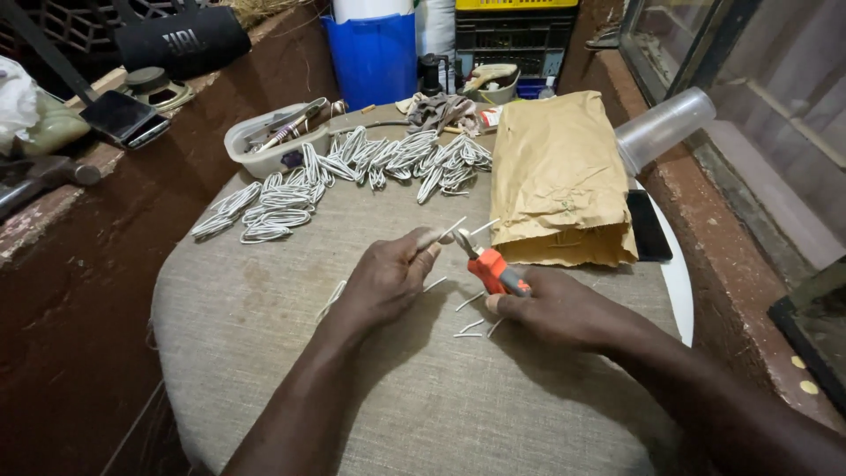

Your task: The person uses a pair of pliers to cut a long white wire into small, uniform segments. They repeatedly measure and cut the wire, placing the resulting pieces on a table covered with a cloth.

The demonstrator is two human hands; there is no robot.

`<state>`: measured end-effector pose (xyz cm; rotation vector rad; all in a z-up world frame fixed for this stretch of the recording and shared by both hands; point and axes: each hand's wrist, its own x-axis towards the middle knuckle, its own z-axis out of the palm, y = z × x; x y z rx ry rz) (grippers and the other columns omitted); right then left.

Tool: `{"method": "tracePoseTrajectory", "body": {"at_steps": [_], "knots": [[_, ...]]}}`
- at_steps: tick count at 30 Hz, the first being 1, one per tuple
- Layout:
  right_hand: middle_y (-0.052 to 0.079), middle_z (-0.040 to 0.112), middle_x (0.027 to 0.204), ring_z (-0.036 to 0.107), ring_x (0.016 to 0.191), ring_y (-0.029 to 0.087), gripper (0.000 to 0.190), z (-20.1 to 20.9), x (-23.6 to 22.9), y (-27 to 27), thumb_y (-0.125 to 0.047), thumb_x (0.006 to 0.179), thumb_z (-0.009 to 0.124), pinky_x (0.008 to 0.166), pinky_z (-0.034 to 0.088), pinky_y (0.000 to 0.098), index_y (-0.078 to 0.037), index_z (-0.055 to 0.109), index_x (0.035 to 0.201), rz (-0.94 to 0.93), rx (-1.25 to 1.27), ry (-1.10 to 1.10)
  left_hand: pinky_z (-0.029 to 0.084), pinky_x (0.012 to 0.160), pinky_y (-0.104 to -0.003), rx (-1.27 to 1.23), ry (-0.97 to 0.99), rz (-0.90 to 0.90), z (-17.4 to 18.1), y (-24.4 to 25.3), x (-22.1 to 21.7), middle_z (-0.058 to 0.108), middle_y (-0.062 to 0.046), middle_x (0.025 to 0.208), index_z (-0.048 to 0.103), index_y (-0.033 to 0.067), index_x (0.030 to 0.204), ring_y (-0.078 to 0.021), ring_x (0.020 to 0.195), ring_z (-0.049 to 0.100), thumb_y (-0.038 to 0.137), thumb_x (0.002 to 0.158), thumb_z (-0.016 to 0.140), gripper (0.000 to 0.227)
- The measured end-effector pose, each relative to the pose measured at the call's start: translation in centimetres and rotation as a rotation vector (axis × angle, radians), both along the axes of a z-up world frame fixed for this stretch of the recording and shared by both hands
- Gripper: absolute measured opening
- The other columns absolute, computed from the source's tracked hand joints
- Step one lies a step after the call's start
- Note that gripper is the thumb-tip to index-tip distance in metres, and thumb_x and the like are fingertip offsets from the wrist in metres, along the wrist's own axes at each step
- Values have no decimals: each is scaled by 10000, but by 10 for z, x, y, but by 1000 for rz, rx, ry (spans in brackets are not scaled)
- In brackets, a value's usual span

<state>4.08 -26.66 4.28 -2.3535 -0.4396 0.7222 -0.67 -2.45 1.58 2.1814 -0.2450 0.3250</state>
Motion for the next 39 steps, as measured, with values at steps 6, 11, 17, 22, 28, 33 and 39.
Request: {"method": "tracePoseTrajectory", "body": {"at_steps": [6, 11, 17, 22, 28, 33, 39], "knots": [[173, 763, 1084, 727, 1133, 357, 426, -12, -2, 5, -527, 978, 658, 1012, 552, 437, -120, 730, 1081, 2, -90, -51, 489, 538, -462, 90, 33, 18, -20, 0, 18, 684, -244, 680, 758, 74, 1019, -379, 560, 613, 220, 1108, 474, 332], [161, 758, 1135, 716, 1204, 359, 428, -5, -11, 12, -549, 989, 639, 1035, 544, 458, -147, 709, 1116, -27, -109, -58, 466, 521, -432, 152, 45, 23, -10, -8, 15, 665, -228, 651, 699, 47, 911, -353, 558, 620, 236, 1111, 479, 352], [143, 718, 1203, 684, 1239, 349, 503, -2, -17, 18, -568, 1010, 577, 1068, 523, 493, -138, 698, 1239, -7, -136, -145, 445, 502, -416, 183, 100, 35, -8, -14, 11, 661, -218, 625, 686, 44, 875, -300, 519, 564, 246, 1112, 458, 386], [143, 703, 1123, 684, 1180, 364, 505, -7, -18, 16, -601, 1016, 565, 1057, 503, 501, -126, 699, 1119, 23, -243, -290, 439, 489, -408, 191, 101, 48, -10, -14, 10, 654, -213, 605, 692, 34, 854, -276, 506, 562, 238, 1105, 468, 394], [134, 680, 1108, 699, 1153, 373, 475, -3, -24, 19, -564, 1019, 586, 982, 535, 504, -126, 658, 1189, -29, -210, -224, 422, 495, -447, 162, 142, 55, -6, -17, 4, 659, -253, 622, 678, 33, 848, -332, 497, 557, 272, 1102, 471, 406], [190, 736, 1184, 693, 1250, 414, 544, 4, -21, 21, -557, 1019, 584, 1036, 536, 518, -96, 640, 1302, -16, -163, -145, 433, 511, -433, 166, 112, 50, -3, -16, 3, 662, -230, 625, 678, 71, 862, -312, 514, 592, 271, 1099, 480, 368], [185, 714, 1081, 715, 1147, 411, 497, 5, -28, 22, -556, 1008, 588, 999, 543, 500, -94, 652, 1182, -28, -75, -139, 468, 540, -421, 150, 104, 49, -2, -16, 2, 684, -214, 634, 682, 85, 854, -303, 547, 619, 261, 1094, 493, 353]]}}
